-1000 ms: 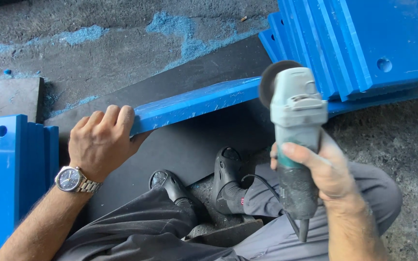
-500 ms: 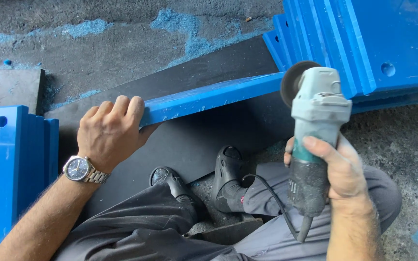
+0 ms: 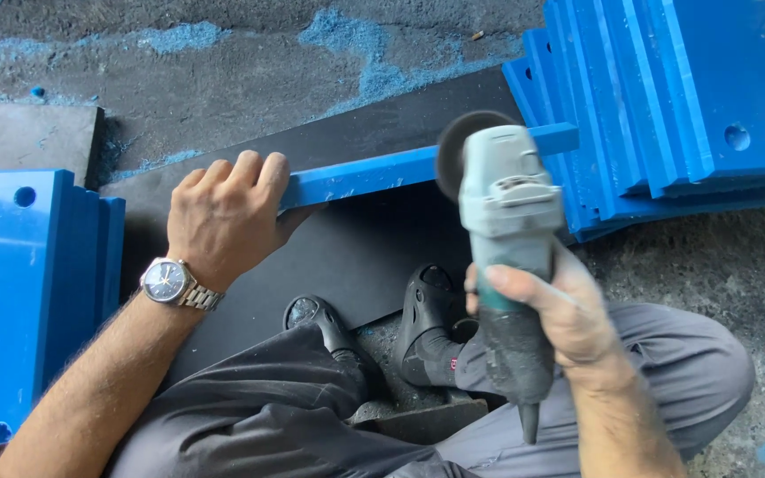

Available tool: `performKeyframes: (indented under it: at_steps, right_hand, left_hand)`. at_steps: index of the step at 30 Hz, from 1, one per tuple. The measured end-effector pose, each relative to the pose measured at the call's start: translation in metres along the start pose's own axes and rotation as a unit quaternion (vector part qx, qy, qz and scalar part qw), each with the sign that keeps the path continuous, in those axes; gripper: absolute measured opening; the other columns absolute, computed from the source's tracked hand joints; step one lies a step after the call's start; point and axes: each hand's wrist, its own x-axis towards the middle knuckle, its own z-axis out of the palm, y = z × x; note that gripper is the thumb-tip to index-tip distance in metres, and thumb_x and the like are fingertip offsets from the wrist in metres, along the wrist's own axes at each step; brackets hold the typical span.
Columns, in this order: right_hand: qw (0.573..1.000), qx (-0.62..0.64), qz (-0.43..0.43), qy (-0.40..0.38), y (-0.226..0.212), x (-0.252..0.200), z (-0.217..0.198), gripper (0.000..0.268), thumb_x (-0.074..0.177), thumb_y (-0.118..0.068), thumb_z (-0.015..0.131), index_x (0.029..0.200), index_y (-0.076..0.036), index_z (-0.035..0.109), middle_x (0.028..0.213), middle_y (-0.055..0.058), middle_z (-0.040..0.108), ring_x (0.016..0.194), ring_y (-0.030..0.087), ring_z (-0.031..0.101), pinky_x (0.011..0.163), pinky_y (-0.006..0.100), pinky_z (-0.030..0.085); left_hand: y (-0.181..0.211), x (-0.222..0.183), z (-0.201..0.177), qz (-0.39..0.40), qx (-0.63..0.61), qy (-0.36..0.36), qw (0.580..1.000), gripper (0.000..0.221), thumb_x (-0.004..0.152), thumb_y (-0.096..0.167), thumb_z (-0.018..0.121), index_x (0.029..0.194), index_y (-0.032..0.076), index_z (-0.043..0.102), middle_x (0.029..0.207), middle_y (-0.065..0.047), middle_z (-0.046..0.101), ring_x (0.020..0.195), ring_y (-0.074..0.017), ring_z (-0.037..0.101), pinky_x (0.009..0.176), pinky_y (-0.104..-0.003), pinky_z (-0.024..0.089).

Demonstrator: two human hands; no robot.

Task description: Grinding the edges of blue plastic boards using a hand-held angle grinder to smooth them.

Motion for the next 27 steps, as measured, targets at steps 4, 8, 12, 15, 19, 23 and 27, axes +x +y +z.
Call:
performKeyframes:
  at_steps: [4, 8, 12, 15, 19, 23, 27]
  right_hand:
    - [0.998, 0.035, -0.014, 0.055, -0.005, -0.007, -0.028, 0.051, 0.083, -0.022, 0.072, 0.122, 0.007, 0.057, 0.09, 0.016, 0.07, 0.077, 0.024, 0.071, 0.067, 0.037, 0.06]
    - [0.994, 0.035, -0.026, 0.099, -0.007, -0.006, -0.018, 0.051, 0.084, -0.023, 0.071, 0.125, 0.006, 0.056, 0.09, 0.017, 0.069, 0.075, 0.025, 0.07, 0.065, 0.038, 0.06]
    - [1.0, 0.002, -0.009, 0.024, -0.001, 0.002, 0.016, 0.055, 0.08, -0.022, 0.075, 0.123, 0.007, 0.056, 0.089, 0.017, 0.07, 0.074, 0.024, 0.071, 0.066, 0.037, 0.061]
    - [0.999, -0.017, 0.001, -0.038, -0.004, 0.01, 0.037, 0.058, 0.079, -0.023, 0.078, 0.124, 0.006, 0.055, 0.088, 0.016, 0.071, 0.074, 0.023, 0.071, 0.066, 0.036, 0.061]
    - [0.999, -0.014, 0.018, -0.033, -0.005, 0.006, 0.029, 0.057, 0.079, -0.023, 0.077, 0.123, 0.007, 0.056, 0.089, 0.016, 0.071, 0.074, 0.022, 0.071, 0.066, 0.036, 0.061]
    - [0.999, 0.009, 0.003, 0.043, -0.01, 0.0, 0.014, 0.054, 0.083, -0.022, 0.073, 0.124, 0.008, 0.057, 0.089, 0.016, 0.07, 0.074, 0.023, 0.071, 0.066, 0.037, 0.062]
    - [0.998, -0.004, -0.002, 0.057, -0.015, 0.003, 0.024, 0.054, 0.084, -0.023, 0.072, 0.127, 0.006, 0.056, 0.089, 0.016, 0.07, 0.074, 0.023, 0.071, 0.064, 0.037, 0.062]
  left_hand:
    - [0.0, 0.002, 0.005, -0.016, -0.006, 0.003, 1.0, 0.057, 0.08, 0.061, 0.083, 0.104, 0.011, 0.069, 0.079, -0.005, 0.069, 0.063, -0.0166, 0.066, 0.053, -0.032, 0.051]
    - [0.0, 0.003, 0.008, -0.002, -0.016, 0.03, 0.999, 0.063, 0.078, 0.063, 0.083, 0.106, 0.009, 0.07, 0.083, -0.007, 0.071, 0.066, -0.0181, 0.068, 0.053, -0.032, 0.052]
    - [-0.001, 0.003, 0.004, -0.007, -0.013, 0.023, 1.0, 0.062, 0.077, 0.062, 0.083, 0.107, 0.009, 0.071, 0.083, -0.006, 0.071, 0.068, -0.018, 0.068, 0.054, -0.033, 0.053]
    - [-0.004, -0.002, 0.007, -0.015, -0.025, 0.038, 0.999, 0.063, 0.078, 0.065, 0.083, 0.103, 0.009, 0.07, 0.083, -0.005, 0.07, 0.07, -0.018, 0.069, 0.057, -0.033, 0.054]
    - [-0.016, -0.011, 0.008, -0.044, -0.05, 0.019, 0.998, 0.068, 0.076, 0.068, 0.086, 0.102, 0.007, 0.07, 0.078, -0.006, 0.069, 0.059, -0.0168, 0.067, 0.047, -0.03, 0.052]
    - [-0.026, -0.021, 0.013, -0.08, -0.164, 0.115, 0.976, 0.058, 0.076, 0.055, 0.094, 0.094, 0.008, 0.066, 0.085, -0.007, 0.072, 0.067, -0.0188, 0.071, 0.053, -0.031, 0.054]
    - [-0.025, -0.026, 0.027, -0.102, -0.303, 0.134, 0.938, 0.052, 0.078, 0.044, 0.098, 0.099, 0.008, 0.066, 0.09, -0.009, 0.075, 0.077, -0.0194, 0.076, 0.065, -0.032, 0.061]
